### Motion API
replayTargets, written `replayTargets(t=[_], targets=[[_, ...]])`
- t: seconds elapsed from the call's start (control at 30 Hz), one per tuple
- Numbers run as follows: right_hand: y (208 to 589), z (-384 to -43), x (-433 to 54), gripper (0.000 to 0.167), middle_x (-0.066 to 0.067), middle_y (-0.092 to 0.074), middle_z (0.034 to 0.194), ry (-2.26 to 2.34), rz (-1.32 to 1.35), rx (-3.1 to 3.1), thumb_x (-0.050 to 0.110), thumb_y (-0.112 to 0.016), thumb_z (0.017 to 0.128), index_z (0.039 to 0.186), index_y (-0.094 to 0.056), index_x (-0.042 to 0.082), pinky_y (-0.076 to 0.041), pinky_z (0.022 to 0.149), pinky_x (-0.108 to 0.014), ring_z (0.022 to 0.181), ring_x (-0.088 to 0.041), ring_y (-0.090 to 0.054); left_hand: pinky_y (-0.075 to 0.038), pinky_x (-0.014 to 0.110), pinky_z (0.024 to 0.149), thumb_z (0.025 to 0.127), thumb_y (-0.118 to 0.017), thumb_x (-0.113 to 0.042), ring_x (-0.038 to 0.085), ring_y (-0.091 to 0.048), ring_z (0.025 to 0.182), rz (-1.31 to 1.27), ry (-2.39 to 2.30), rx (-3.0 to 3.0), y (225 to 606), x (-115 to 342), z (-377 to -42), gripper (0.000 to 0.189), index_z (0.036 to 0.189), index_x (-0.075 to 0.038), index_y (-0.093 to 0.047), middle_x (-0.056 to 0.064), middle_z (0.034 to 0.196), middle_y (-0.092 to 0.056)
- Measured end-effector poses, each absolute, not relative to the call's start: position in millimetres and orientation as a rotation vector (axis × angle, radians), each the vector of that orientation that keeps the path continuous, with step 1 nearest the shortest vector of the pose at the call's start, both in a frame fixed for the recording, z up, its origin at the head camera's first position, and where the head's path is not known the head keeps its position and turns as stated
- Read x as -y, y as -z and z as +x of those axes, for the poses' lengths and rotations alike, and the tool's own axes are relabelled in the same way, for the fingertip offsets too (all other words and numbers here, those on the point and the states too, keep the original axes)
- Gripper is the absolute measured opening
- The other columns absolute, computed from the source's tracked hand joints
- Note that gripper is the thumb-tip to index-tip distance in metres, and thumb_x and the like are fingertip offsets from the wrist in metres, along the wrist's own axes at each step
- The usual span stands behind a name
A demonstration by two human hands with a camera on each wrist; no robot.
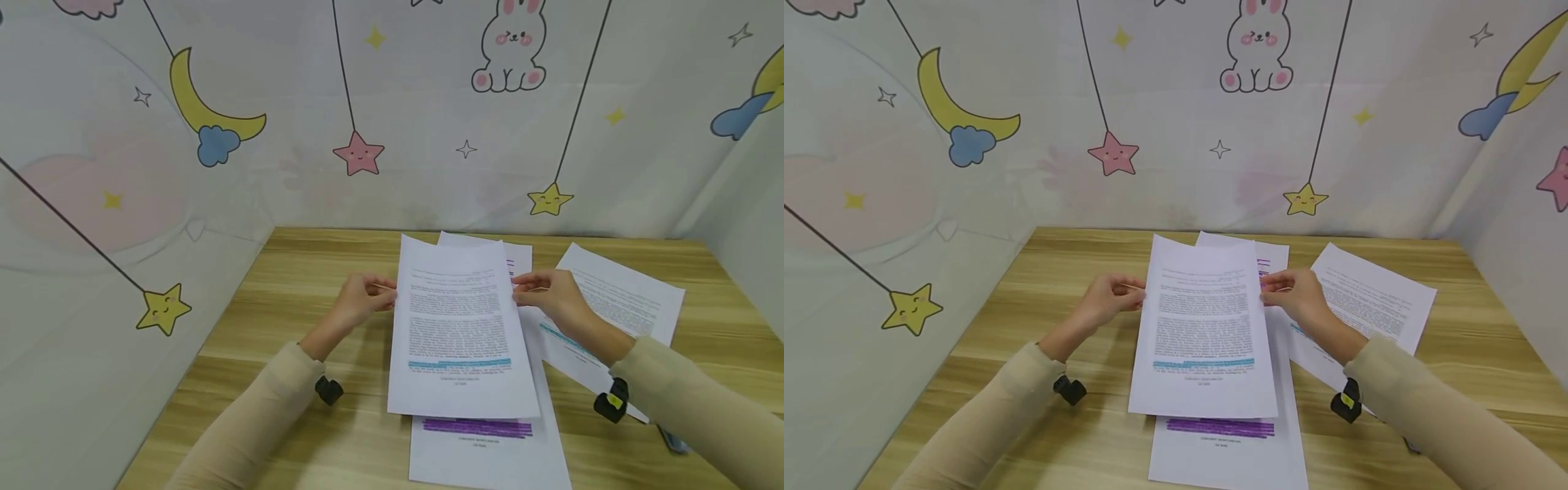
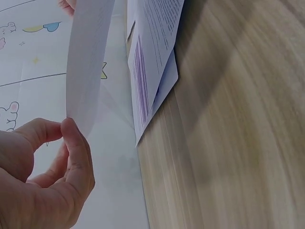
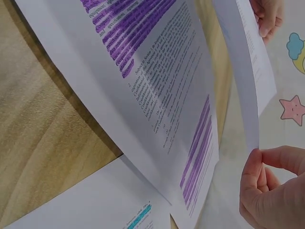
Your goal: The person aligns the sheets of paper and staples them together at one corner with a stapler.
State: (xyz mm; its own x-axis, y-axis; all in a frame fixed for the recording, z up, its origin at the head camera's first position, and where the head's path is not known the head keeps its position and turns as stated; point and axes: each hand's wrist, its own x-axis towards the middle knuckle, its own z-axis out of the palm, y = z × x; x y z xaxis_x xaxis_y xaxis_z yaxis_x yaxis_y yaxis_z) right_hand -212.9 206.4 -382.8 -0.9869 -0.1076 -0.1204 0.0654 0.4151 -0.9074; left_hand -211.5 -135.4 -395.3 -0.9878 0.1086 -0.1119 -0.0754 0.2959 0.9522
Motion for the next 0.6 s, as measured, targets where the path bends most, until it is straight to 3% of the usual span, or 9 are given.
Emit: replayTargets(t=[0.47, 0.6], targets=[[390.2, -199.6, -218.8, 0.038, -0.019, -0.065, 0.109, 1.592, -0.015, -2.518, 0.005, -0.073, 0.091, 0.124, -0.061, -0.011, -0.058, 0.076, -0.019, 0.086, -0.015, -0.064, -0.059, 0.045, 0.084, 0.091, -0.070, 0.002, 0.024, -0.070, 0.080, 0.051, -1.761, -2.309, 403.4, 127.7, -206.0, 0.020, 0.109, 0.009, -0.067, 0.017, 0.089, -0.072], [393.4, -196.6, -223.2, 0.041, -0.018, -0.064, 0.106, 1.621, -0.005, -2.485, 0.004, -0.073, 0.091, 0.126, -0.060, -0.013, -0.059, 0.079, -0.025, 0.083, -0.012, -0.065, -0.060, 0.045, 0.082, 0.091, -0.070, 0.003, 0.020, -0.069, 0.075, 0.079, -1.735, -2.311, 406.7, 124.2, -204.0, 0.020, 0.110, 0.010, -0.066, 0.016, 0.088, -0.072]])
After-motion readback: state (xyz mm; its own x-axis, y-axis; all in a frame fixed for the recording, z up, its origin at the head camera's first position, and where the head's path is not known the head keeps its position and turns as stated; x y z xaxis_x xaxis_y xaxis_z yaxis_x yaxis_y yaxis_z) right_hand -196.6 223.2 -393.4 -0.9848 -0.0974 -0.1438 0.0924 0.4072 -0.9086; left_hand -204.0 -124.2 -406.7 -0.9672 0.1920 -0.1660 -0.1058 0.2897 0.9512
